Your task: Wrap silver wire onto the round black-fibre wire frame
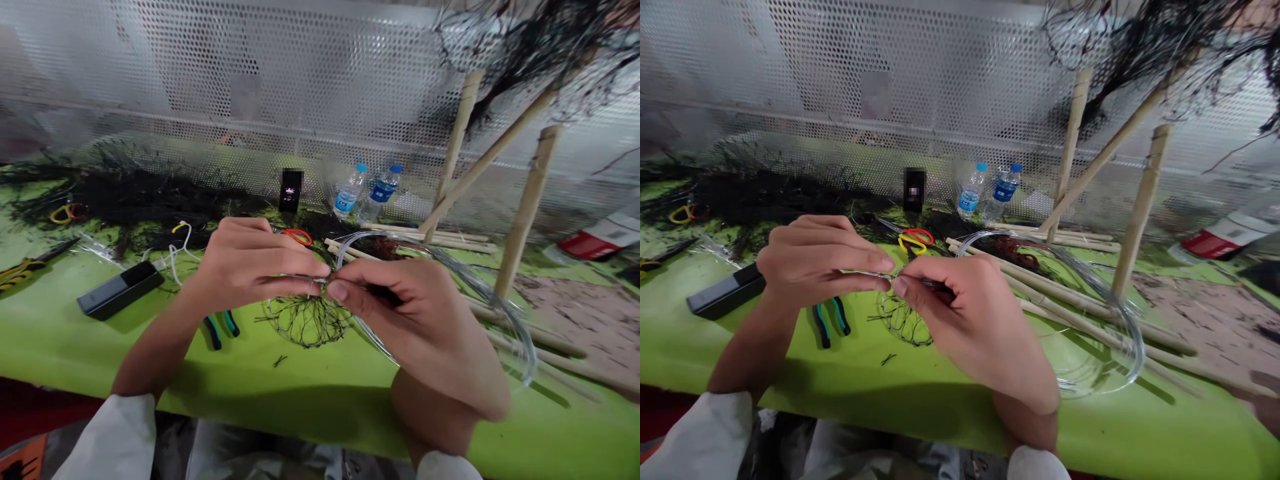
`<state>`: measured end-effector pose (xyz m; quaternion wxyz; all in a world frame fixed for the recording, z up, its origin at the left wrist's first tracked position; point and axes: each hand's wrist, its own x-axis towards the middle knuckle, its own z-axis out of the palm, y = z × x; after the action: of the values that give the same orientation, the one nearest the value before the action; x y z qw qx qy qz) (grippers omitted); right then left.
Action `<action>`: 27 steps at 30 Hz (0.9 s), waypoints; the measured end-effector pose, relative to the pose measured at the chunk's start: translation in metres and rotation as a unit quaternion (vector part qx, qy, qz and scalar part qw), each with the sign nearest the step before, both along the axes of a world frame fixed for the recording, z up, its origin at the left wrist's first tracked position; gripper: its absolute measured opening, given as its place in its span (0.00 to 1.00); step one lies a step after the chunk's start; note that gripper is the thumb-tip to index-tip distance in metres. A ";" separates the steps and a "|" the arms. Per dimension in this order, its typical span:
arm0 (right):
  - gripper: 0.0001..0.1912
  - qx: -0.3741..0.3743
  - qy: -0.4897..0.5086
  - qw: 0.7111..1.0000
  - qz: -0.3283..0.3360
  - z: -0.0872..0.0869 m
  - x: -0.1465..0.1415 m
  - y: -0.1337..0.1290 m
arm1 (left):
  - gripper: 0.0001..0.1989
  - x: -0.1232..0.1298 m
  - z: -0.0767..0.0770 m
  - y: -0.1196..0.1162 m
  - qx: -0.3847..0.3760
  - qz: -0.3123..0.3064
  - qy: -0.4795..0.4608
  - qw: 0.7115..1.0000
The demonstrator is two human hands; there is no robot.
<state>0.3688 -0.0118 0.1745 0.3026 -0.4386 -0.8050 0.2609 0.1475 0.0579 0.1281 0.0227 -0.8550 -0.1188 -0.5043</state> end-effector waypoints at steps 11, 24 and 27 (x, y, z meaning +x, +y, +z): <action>0.15 0.016 0.008 1.000 0.003 0.000 0.002 0.001 | 0.13 -0.006 -0.002 0.000 0.061 0.004 0.029 0.998; 0.14 0.046 -0.024 0.999 -0.007 -0.005 -0.005 -0.001 | 0.06 0.004 0.022 -0.027 -0.460 -0.098 -0.023 0.882; 0.14 0.061 -0.023 0.998 -0.008 -0.007 -0.006 0.001 | 0.10 0.006 0.022 -0.025 -0.468 -0.086 -0.004 0.879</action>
<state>0.3631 -0.0112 0.1680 0.3124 -0.4316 -0.8225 0.1993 0.1534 0.0326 0.1500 -0.4241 -0.7708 -0.2674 -0.3931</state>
